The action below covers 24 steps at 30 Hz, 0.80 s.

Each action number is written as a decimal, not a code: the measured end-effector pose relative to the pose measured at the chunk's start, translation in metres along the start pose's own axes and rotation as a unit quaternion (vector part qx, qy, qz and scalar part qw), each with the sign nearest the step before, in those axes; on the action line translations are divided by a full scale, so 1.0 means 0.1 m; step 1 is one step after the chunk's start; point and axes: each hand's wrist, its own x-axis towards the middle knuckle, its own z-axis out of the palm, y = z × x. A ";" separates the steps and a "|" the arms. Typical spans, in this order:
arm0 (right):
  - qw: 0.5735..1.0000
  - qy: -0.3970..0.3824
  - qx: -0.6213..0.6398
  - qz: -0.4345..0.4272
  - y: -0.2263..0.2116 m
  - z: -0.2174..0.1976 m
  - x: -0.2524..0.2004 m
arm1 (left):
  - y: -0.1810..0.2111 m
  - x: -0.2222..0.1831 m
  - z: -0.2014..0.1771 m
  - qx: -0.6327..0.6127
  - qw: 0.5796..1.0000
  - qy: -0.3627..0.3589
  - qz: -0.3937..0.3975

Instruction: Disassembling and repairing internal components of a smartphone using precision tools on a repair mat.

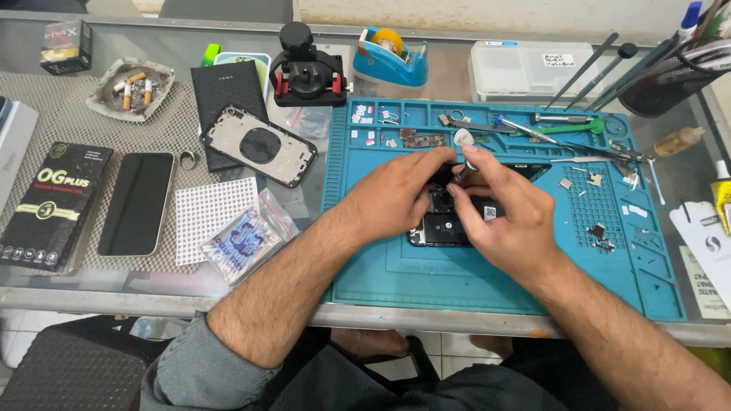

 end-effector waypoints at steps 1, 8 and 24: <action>1.000 0.007 -0.012 -0.005 -0.04 0.00 0.02 | 0.00 0.00 -0.01 0.003 1.000 0.002 0.002; 0.999 0.018 -0.014 -0.028 -0.02 -0.03 0.06 | -0.01 0.00 0.01 0.004 1.000 -0.001 0.001; 0.999 0.030 -0.025 -0.032 -0.05 -0.05 0.05 | 0.02 0.00 -0.01 -0.002 1.000 -0.008 -0.007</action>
